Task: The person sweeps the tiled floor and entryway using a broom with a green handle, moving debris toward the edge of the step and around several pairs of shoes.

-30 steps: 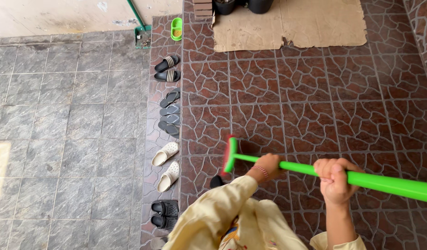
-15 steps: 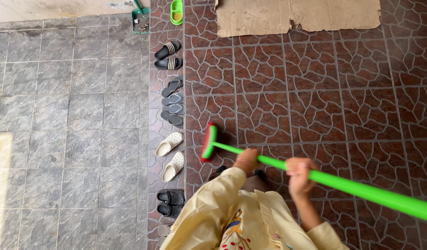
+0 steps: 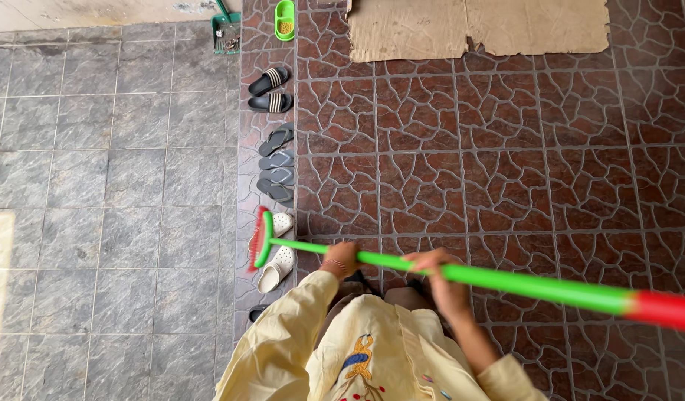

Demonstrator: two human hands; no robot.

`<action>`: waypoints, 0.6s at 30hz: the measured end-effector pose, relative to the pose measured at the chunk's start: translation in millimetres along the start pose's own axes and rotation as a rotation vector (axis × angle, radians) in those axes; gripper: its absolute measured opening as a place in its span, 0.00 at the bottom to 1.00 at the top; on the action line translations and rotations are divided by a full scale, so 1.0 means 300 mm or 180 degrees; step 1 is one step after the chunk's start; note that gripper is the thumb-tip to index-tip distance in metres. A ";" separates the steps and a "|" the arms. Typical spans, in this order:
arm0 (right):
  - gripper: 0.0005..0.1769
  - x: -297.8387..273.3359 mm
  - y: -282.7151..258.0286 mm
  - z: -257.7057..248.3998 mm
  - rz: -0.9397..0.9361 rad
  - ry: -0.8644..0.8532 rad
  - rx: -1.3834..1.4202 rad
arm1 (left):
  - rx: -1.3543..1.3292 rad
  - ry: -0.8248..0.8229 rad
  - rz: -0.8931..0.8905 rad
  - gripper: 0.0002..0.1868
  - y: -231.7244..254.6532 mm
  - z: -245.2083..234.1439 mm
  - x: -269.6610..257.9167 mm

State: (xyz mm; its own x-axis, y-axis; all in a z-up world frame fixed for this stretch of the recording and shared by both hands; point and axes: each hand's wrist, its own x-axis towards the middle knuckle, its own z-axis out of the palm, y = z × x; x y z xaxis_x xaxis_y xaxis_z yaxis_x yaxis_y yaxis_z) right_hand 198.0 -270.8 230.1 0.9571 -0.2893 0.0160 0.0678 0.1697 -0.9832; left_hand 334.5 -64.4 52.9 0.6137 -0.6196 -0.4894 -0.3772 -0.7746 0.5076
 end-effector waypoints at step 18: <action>0.16 0.079 -0.320 -0.236 -0.1836 0.0915 -0.0550 | -0.0144 -0.0221 0.0774 0.19 0.795 -0.068 0.176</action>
State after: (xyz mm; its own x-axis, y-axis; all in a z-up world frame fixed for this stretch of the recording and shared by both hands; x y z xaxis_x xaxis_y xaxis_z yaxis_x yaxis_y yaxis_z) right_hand 194.2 -360.7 312.0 0.6662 -0.5321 0.5225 0.4773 -0.2340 -0.8470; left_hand 291.0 -279.2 162.5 0.4590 -0.7954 -0.3958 -0.4754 -0.5962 0.6469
